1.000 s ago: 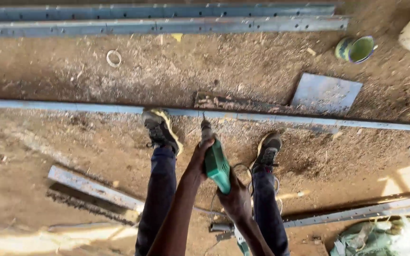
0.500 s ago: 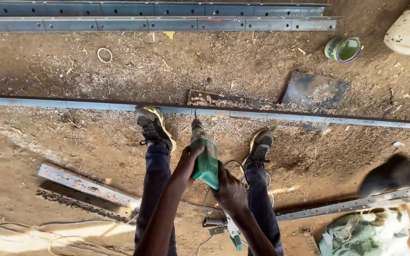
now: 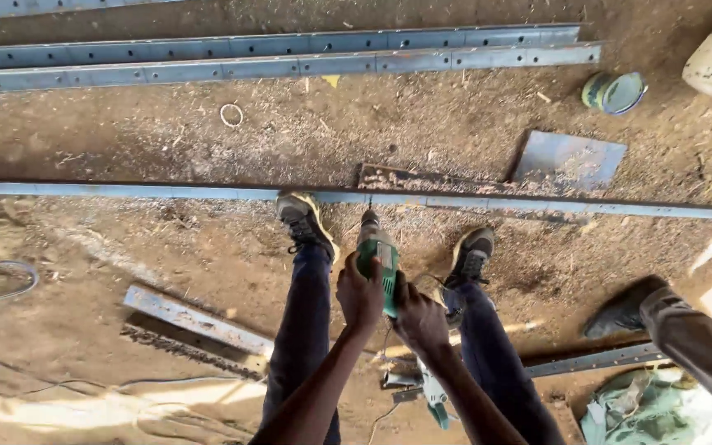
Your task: Using a power drill to create a series of holes in long metal beams laid out on the ground.
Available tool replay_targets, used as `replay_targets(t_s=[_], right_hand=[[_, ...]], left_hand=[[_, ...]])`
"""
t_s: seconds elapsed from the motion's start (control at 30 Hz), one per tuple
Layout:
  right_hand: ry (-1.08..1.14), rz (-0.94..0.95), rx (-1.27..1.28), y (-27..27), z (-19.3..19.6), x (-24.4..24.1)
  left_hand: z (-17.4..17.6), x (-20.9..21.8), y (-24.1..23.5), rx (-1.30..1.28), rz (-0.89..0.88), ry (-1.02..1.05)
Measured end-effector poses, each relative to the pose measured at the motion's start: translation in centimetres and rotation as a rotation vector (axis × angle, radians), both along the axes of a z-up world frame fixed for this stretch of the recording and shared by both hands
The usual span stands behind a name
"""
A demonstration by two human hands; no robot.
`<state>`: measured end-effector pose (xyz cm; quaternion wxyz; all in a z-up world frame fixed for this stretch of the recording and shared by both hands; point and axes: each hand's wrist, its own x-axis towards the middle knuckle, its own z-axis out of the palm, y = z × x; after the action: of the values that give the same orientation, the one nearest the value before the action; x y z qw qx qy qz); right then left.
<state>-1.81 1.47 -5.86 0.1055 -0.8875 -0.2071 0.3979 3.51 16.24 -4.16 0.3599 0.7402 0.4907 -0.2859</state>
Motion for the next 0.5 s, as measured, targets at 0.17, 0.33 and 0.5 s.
replay_targets(t_s=[0.17, 0.33, 0.5], right_hand=[[-0.059, 0.010, 0.001, 2.1, 0.9, 1.7], [0.032, -0.185, 0.121, 1.0, 1.6, 1.8], [-0.010, -0.139, 0.147, -2.4, 0.2, 2.3]], left_hand=[[-2.6, -1.1, 0.9, 0.217, -0.120, -0.173], [-0.2, 0.0, -0.4, 0.257, -0.166, -0.113], [-1.8, -0.3, -2.9, 0.174, -0.059, -0.120]])
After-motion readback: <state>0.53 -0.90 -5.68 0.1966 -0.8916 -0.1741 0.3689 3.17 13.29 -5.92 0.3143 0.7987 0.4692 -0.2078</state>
